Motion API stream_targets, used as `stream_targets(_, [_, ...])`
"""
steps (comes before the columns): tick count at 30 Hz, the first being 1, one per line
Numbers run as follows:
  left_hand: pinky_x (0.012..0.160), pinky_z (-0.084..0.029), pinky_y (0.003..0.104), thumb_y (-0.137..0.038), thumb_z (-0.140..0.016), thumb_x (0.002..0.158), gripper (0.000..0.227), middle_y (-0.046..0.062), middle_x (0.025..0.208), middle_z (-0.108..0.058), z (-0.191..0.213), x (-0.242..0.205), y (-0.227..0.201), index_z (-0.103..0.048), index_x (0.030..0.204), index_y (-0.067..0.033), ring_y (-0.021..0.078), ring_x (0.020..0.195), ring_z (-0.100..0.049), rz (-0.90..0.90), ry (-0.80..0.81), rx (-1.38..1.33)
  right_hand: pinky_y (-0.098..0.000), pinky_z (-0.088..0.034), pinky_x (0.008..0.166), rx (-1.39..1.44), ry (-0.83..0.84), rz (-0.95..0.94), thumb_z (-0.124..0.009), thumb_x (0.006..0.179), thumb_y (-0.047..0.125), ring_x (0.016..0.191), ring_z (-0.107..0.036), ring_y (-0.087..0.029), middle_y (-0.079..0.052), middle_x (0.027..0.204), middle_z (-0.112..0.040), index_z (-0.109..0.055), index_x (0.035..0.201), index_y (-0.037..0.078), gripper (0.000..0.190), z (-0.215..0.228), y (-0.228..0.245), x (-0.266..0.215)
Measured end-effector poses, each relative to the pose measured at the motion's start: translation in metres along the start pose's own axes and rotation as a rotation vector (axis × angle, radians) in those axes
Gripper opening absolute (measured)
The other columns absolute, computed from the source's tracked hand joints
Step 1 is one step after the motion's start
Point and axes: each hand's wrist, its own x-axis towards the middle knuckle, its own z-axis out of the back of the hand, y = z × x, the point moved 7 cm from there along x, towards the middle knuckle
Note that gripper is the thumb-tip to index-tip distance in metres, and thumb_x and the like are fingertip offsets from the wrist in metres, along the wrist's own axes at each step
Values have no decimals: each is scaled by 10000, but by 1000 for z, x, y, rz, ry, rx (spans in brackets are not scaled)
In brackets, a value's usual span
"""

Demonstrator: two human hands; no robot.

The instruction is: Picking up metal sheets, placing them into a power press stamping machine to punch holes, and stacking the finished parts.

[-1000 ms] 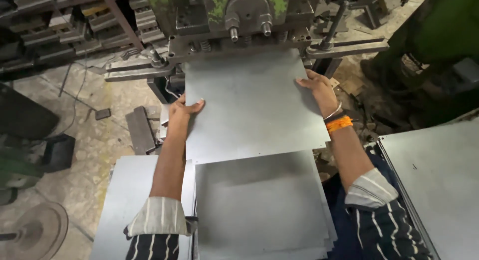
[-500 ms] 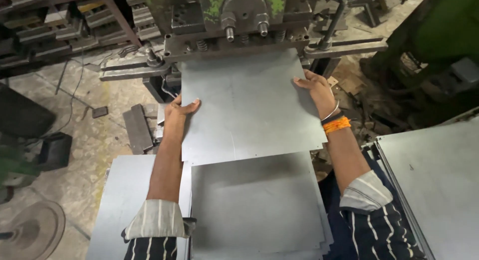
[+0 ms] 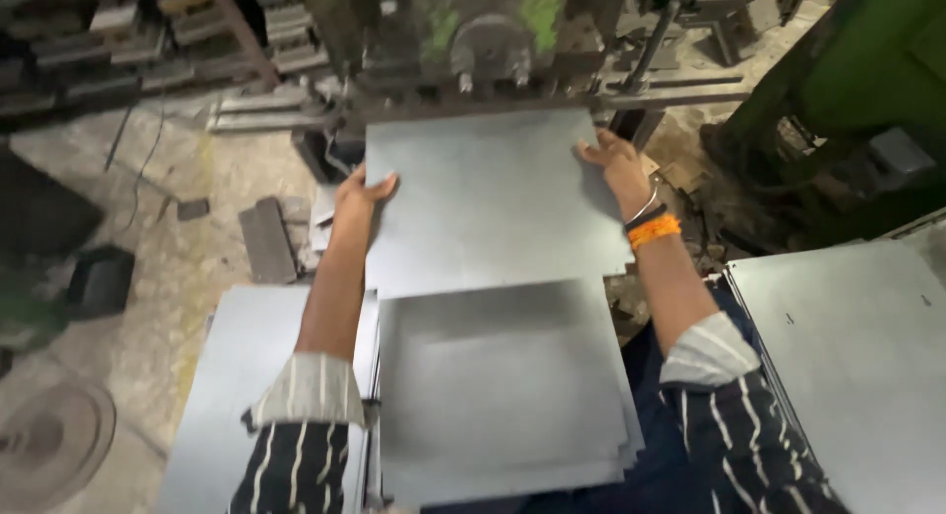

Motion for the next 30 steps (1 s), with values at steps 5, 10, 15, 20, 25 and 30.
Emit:
stream_targets(5, [848, -593, 409, -181, -893, 773, 559, 154, 1069, -706, -8, -114, -72, -686, 1290, -136, 286, 973, -703, -22, -6, 62, -343, -437, 1050, -58, 114, 86, -785, 870, 312, 1140, -610, -176, -56, 1231, -663, -669, 1315, 206, 472, 9, -5, -20])
stream_targets(10, [933, -566, 456, -122, -816, 854, 707, 223, 1224, -661, 6, -242, -97, -508, 1490, -123, 336, 1097, -659, -26, 38, 145, -506, -369, 1113, -223, 135, 147, -669, 964, 287, 1311, -511, -403, -245, 1404, -550, -566, 1433, 114, 511, 10, 35, -169])
stream_targets(15, [762, -616, 425, -8, -704, 878, 788, 212, 1065, -709, 39, -303, -39, -381, 1588, -115, 285, 827, -707, 220, 59, -80, -410, -558, 804, 143, 173, -194, -583, 975, 58, 891, -665, -271, -176, 1141, -641, -450, 1523, 84, 564, 16, -12, -239])
stream_targets(20, [1110, -378, 545, 89, -710, 827, 783, 241, 1513, -440, 39, -304, -74, -425, 1541, -60, 422, 1365, -438, -126, -99, 170, -481, -487, 949, -371, 64, 78, -744, 850, 159, 1159, -520, -406, -221, 1364, -449, -525, 1439, 68, 636, 23, -7, -229])
stream_targets(25, [1110, -403, 533, 82, -676, 911, 594, 105, 1528, -445, 94, -290, -97, -544, 1446, -140, 367, 1388, -460, -354, -472, 361, -334, -593, 703, -584, 23, 370, -778, 839, 70, 1001, -609, -317, -153, 1352, -459, -634, 1275, 109, 461, -48, 59, -249])
stream_targets(30, [1067, -465, 479, -10, -721, 877, 492, 71, 1450, -503, 143, -267, -53, -564, 1325, -142, 331, 1361, -500, -239, -518, 548, -406, -646, 772, 260, 634, -112, -657, 765, -122, 1086, -643, -303, -159, 1356, -537, -552, 1370, 66, 642, -237, 1, -285])
